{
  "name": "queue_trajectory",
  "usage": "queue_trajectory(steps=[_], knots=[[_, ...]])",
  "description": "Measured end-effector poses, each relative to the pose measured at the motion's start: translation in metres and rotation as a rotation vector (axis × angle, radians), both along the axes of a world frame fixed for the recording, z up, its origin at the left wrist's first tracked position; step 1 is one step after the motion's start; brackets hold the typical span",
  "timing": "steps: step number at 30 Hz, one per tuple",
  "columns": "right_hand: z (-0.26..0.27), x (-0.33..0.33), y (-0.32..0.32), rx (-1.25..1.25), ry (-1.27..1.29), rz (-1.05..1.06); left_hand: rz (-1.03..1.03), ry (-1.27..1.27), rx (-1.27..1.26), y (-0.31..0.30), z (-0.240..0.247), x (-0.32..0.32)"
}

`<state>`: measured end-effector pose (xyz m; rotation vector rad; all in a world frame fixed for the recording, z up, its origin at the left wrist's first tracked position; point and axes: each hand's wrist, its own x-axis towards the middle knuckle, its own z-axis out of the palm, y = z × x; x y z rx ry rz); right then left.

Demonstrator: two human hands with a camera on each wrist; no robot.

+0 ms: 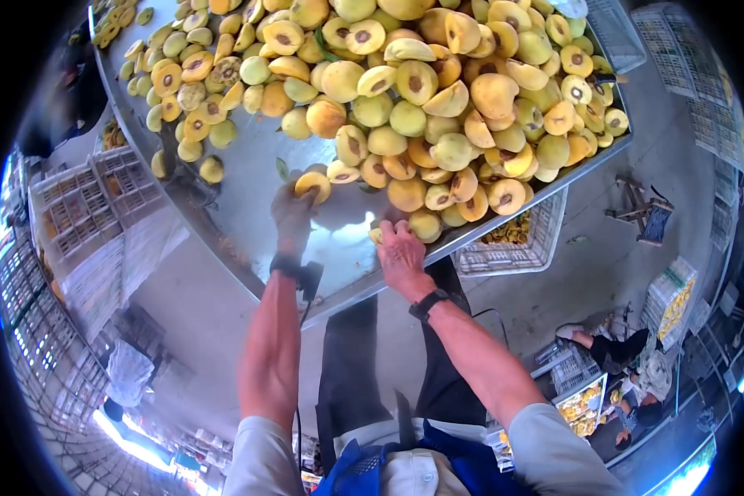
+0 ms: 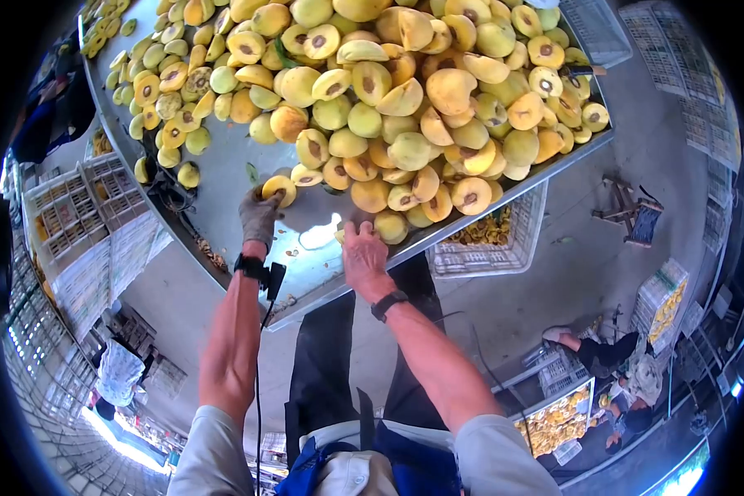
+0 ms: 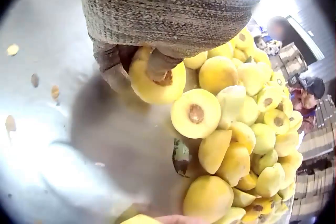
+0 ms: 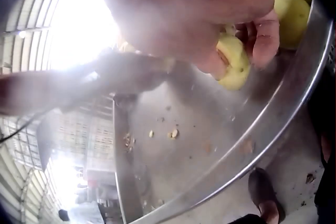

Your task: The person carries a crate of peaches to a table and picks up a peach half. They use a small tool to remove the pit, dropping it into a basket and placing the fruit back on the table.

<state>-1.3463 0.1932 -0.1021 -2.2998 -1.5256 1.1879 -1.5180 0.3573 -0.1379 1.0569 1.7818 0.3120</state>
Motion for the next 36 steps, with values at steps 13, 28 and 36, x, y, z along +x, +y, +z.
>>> queue_trajectory(steps=[13,28,36], knots=[[0.018,0.055,-0.018,0.056,0.105,-0.362,-0.015,-0.480,-0.378,-0.144,0.008,0.060],[0.025,0.063,-0.039,0.189,0.432,-0.553,-0.032,-0.626,-0.354,-0.109,0.059,0.067],[0.066,0.092,-0.005,0.384,0.532,-0.775,-0.304,-0.561,-0.196,-0.058,0.103,0.126]])
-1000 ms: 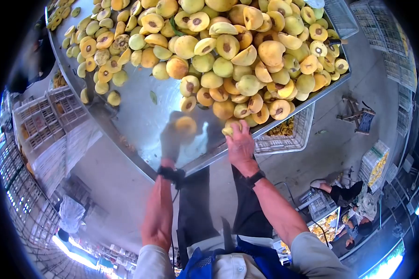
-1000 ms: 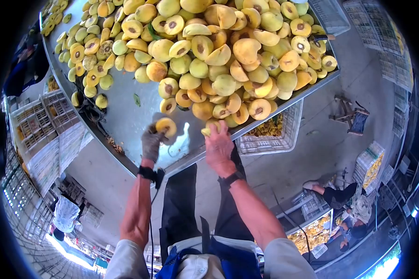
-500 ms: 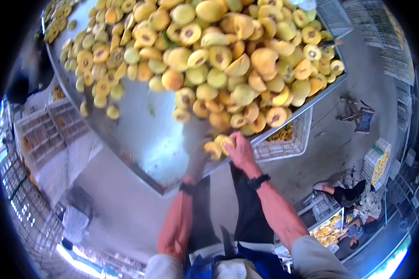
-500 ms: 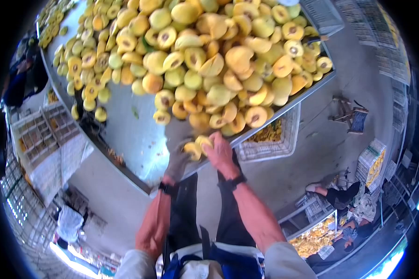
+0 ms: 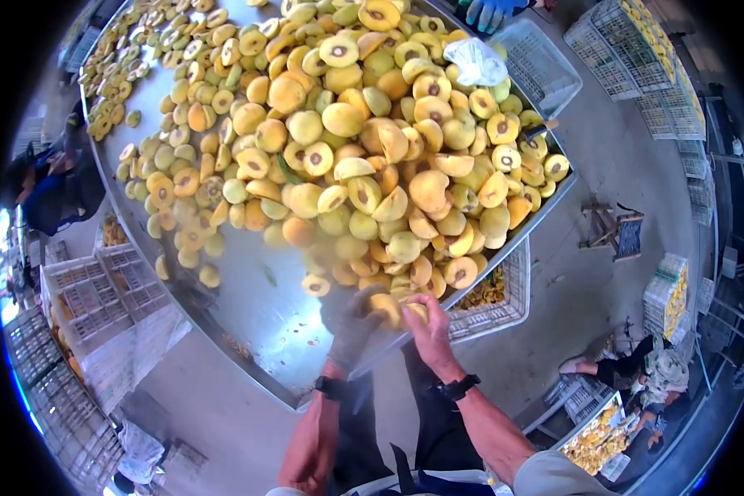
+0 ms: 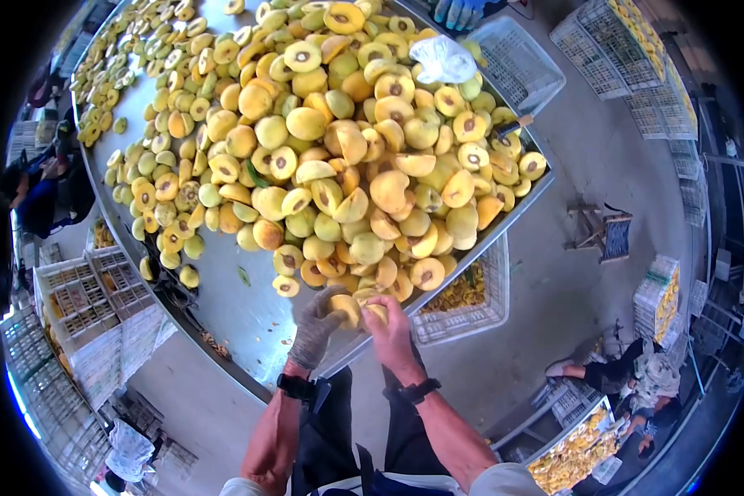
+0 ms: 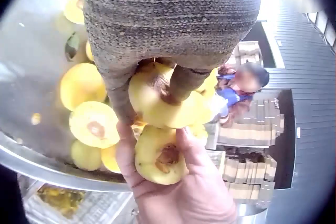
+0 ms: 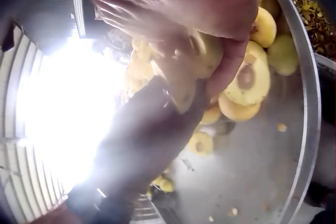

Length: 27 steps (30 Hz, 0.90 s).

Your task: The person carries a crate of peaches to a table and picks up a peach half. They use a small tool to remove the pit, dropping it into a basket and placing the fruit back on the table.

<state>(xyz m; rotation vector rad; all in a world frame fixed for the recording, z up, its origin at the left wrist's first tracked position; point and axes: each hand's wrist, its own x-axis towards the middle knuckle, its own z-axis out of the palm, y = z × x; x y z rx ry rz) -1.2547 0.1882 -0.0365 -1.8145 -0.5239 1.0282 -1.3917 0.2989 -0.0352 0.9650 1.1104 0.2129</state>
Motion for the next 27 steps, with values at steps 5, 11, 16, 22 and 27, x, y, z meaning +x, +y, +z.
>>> queue_trajectory(steps=[5,11,16,22,27], knots=[[0.041,0.041,0.065,0.107,0.011,-0.034,0.090,-0.107,0.072,0.056,0.025,0.045],[0.065,0.103,0.171,0.371,0.166,-0.097,0.315,-0.340,0.227,0.150,0.060,0.112],[0.045,0.118,0.147,0.419,-0.023,-0.085,0.342,-0.149,0.351,0.141,0.053,0.066],[-0.012,0.126,0.003,-0.049,-0.365,-0.076,-0.183,0.314,0.544,-0.018,-0.038,-0.052],[-0.067,0.147,-0.041,-0.316,-0.238,-0.199,-0.605,0.472,0.373,-0.090,-0.018,-0.024]])
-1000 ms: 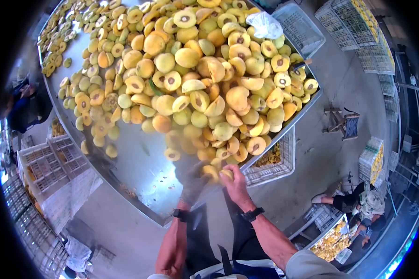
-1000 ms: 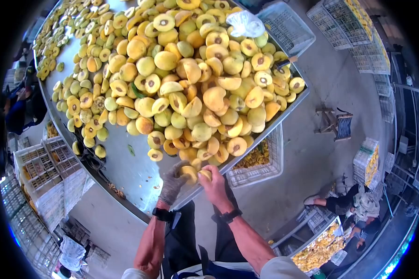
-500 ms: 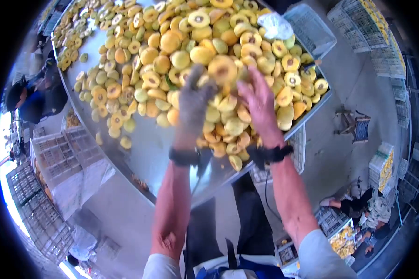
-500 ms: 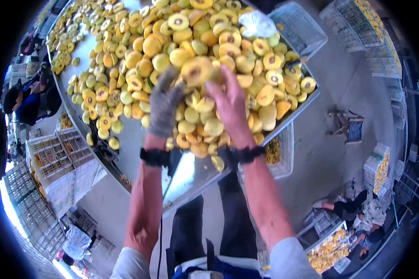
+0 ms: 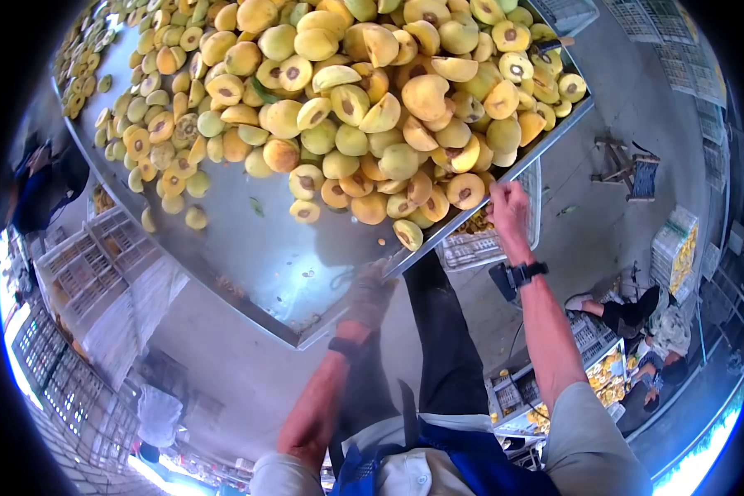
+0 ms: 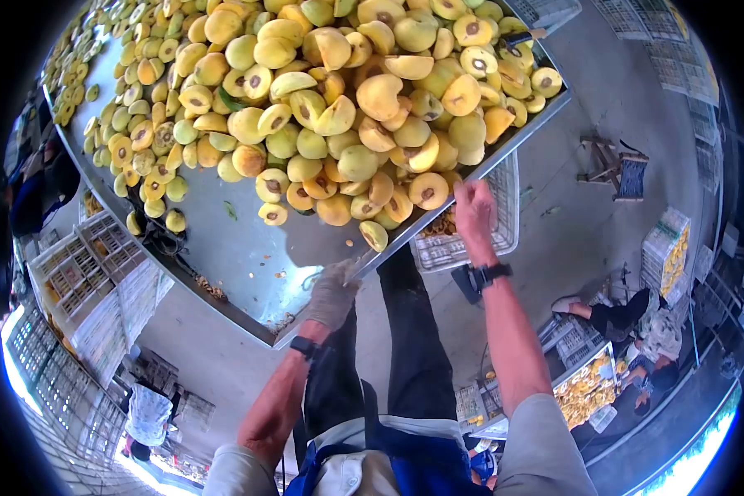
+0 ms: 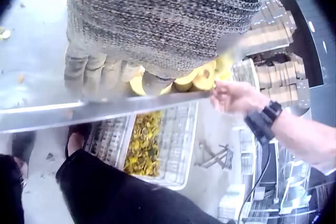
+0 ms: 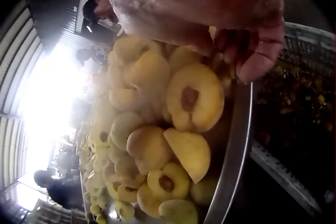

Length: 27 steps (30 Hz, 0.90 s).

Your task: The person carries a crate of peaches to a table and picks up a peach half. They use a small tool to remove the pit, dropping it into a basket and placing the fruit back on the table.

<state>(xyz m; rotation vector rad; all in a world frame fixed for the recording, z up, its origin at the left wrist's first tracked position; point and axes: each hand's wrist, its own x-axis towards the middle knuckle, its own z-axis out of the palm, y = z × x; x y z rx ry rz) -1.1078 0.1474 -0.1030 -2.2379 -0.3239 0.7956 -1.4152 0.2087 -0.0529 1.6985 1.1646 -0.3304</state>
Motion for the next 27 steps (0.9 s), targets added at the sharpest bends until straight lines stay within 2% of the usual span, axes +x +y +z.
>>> queue_trajectory(steps=[2,3,5,8,13,17,19,23,25,27], knots=[[-0.005,0.006,0.010,0.035,0.218,-0.180,-0.045,0.040,0.019,-0.012,-0.010,0.014],[-0.010,0.013,0.012,-0.058,0.166,-0.146,-0.079,0.088,0.052,-0.016,-0.016,0.017],[-0.012,0.017,0.015,-0.079,0.175,-0.156,-0.128,0.101,0.096,-0.016,-0.026,0.021],[-0.005,0.019,0.019,-0.068,0.243,-0.227,-0.184,0.096,0.139,-0.016,-0.032,0.019],[-0.013,0.022,0.021,-0.076,0.206,-0.232,-0.237,0.057,0.199,-0.021,-0.039,0.017],[-0.029,0.024,0.015,-0.148,0.112,-0.196,-0.240,0.040,0.264,-0.027,-0.037,0.023],[-0.068,0.034,-0.001,-0.199,-0.108,-0.028,-0.229,0.046,0.281,-0.027,-0.041,0.033],[-0.049,0.025,0.009,-0.253,-0.170,0.032,-0.299,0.079,0.273,-0.031,-0.046,0.045],[-0.033,0.019,0.015,-0.282,-0.337,0.110,-0.305,0.087,0.266,-0.034,-0.051,0.051],[-0.039,0.022,0.011,-0.302,-0.326,0.232,-0.350,0.130,0.345,-0.040,-0.053,0.053]])
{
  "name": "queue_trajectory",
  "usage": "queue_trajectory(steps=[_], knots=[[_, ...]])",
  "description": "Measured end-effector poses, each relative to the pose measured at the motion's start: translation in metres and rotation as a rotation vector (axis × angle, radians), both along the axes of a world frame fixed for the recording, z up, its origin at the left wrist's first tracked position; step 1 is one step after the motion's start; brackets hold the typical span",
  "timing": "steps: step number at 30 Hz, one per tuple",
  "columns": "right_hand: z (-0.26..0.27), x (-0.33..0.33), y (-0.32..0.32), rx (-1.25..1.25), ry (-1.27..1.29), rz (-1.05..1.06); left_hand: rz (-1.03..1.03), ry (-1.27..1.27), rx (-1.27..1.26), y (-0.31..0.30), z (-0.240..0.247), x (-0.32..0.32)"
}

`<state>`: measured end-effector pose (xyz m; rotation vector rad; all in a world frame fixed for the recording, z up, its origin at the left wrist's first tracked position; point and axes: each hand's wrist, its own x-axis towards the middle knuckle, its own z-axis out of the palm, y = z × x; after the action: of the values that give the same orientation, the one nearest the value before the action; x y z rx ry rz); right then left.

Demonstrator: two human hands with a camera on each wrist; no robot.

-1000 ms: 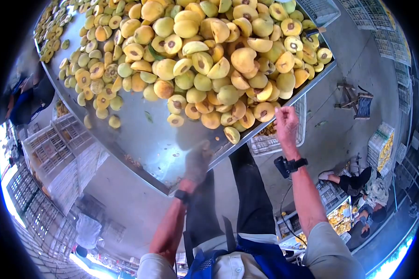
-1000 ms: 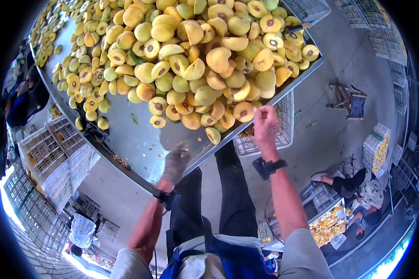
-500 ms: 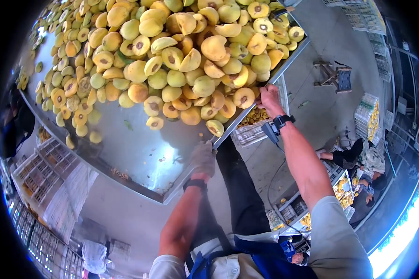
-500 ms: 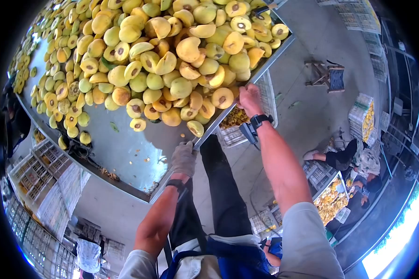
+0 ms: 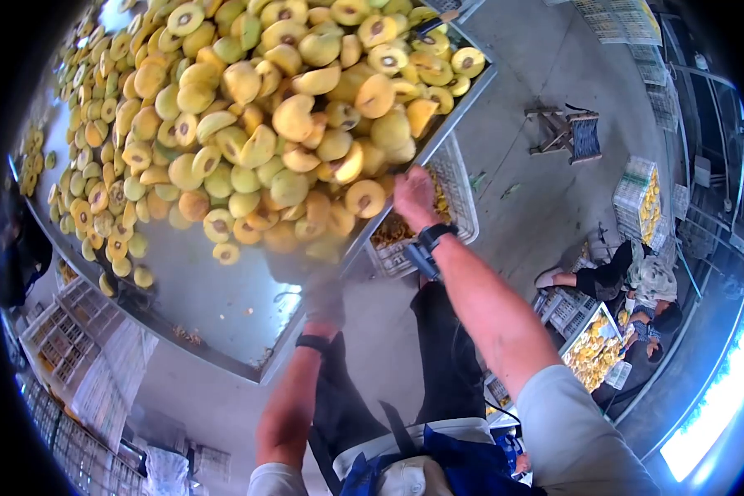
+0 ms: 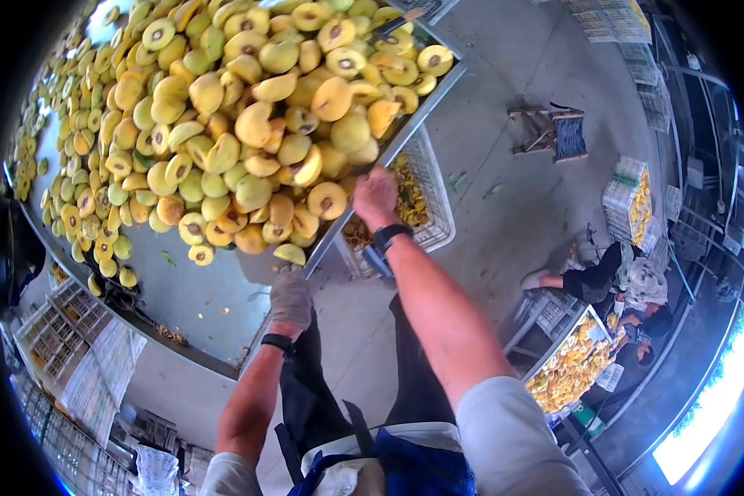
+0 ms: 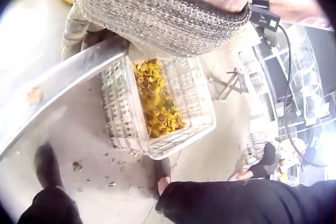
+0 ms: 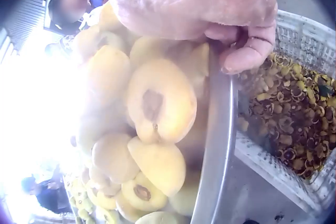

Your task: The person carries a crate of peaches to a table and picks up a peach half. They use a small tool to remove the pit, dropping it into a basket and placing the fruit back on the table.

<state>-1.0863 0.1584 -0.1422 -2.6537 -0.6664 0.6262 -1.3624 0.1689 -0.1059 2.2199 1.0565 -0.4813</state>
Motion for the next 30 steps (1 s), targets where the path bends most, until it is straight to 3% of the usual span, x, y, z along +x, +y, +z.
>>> queue_trajectory(steps=[1,2,3,4,5,6,7,8,9,13,14,16,20,22,23,26,27,28,29,30], knots=[[0.010,-0.003,0.001,0.065,0.013,-0.011,-0.109,0.075,0.056,-0.004,-0.010,-0.005],[-0.011,0.002,-0.007,-0.099,-0.098,0.322,-0.112,0.067,0.076,-0.004,-0.008,-0.003],[0.006,0.000,0.001,-0.020,0.059,0.102,-0.001,0.025,0.051,-0.007,-0.003,-0.001],[-0.021,-0.006,-0.010,0.002,-0.118,0.284,0.111,-0.015,0.020,-0.008,0.001,0.004],[-0.043,-0.020,-0.004,0.197,0.037,-0.055,0.098,-0.011,0.019,-0.008,0.003,0.009],[-0.004,-0.013,0.001,0.101,0.094,-0.120,0.142,0.088,-0.017,-0.009,0.007,0.012],[-0.037,-0.020,-0.002,0.200,0.193,-0.120,0.196,0.180,-0.042,-0.007,0.005,0.017],[-0.050,-0.027,-0.006,0.658,0.138,-0.287,0.199,0.176,-0.034,-0.006,0.000,0.019],[-0.041,-0.024,-0.012,0.662,0.141,-0.287,0.167,0.179,0.014,-0.008,-0.003,0.014],[0.010,-0.007,0.000,0.191,0.225,-0.137,0.075,0.168,0.118,-0.016,-0.002,0.008],[0.006,-0.006,-0.002,0.374,0.419,-0.202,0.073,0.217,0.090,-0.010,-0.002,0.013],[0.001,-0.005,-0.001,0.393,0.510,-0.273,0.062,0.191,0.079,-0.006,0.001,0.014],[-0.010,0.001,-0.004,0.307,0.268,-0.039,0.099,0.147,0.084,-0.005,0.007,0.020],[-0.012,0.000,-0.016,0.259,-0.036,0.215,0.148,0.032,0.079,-0.010,0.016,0.016],[0.009,0.003,-0.009,0.109,0.090,0.135,0.175,0.035,0.068,-0.012,0.019,0.015],[-0.033,0.010,-0.022,0.162,0.008,0.281,0.215,0.012,0.072,-0.011,0.014,0.013],[-0.043,0.012,-0.022,0.160,0.004,0.310,0.169,-0.044,0.222,-0.015,0.004,0.009],[-0.051,0.015,-0.022,0.170,0.130,0.163,0.123,-0.097,0.374,-0.017,-0.002,0.007],[-0.053,0.017,-0.022,0.173,0.257,0.013,0.171,-0.158,0.322,-0.013,0.002,0.008],[-0.034,0.016,-0.018,0.164,0.258,0.041,0.200,-0.154,0.319,-0.012,0.007,0.009]])
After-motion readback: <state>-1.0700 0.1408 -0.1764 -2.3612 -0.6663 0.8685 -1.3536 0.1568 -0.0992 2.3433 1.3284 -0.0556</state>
